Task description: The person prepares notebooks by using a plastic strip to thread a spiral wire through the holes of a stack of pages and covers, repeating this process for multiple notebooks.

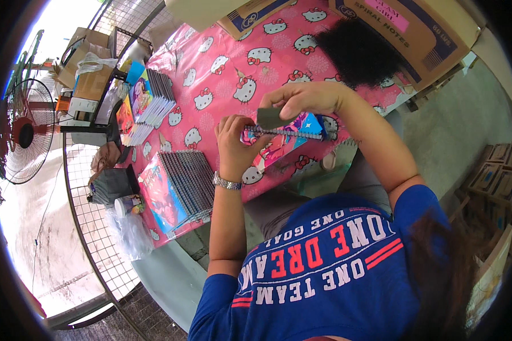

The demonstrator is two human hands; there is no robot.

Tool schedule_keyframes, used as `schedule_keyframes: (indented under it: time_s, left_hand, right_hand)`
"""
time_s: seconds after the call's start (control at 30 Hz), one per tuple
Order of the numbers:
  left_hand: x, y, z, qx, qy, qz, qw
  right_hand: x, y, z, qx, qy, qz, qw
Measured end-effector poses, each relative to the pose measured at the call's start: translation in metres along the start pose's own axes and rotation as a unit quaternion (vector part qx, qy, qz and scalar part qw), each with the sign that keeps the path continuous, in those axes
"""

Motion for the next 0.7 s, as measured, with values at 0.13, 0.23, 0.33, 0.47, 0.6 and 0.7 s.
schedule_keyframes:
  time_s: [0.13,0.23,0.33,0.47,0.6,0.7]
  left_hand:
    - [0.025,0.009,0.002,-0.003,0.012,-0.03,0.999]
    - [0.042,0.004,0.006,0.047,0.089,-0.125,0.987]
    - [0.056,-0.008,0.003,0.078,0.102,-0.194,0.973]
    - [0.062,-0.013,0.003,0.104,0.109,-0.244,0.958]
    - [0.068,-0.019,0.001,0.119,0.135,-0.284,0.942]
    - [0.061,-0.02,0.004,0.128,0.137,-0.308,0.933]
  right_hand:
    - [-0.008,0.019,0.011,-0.05,-0.041,-0.248,0.967]
    - [-0.01,0.006,0.022,0.024,-0.052,-0.084,0.995]
    - [-0.015,0.019,0.022,-0.045,-0.047,-0.161,0.985]
    - [-0.018,0.015,0.022,-0.018,-0.082,-0.192,0.978]
    - [-0.014,0.014,0.025,-0.05,0.01,-0.069,0.996]
    - [-0.027,0.022,0.022,-0.004,-0.088,-0.121,0.989]
Point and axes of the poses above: each hand's wrist, its own z-axis towards the middle knuckle, its own y-axis out of the back of the hand, x = y × z, the point moved 8 cm from there along z, towards the middle knuckle, and after that the axes turned 15 degrees about y, right-handed, at the moved point
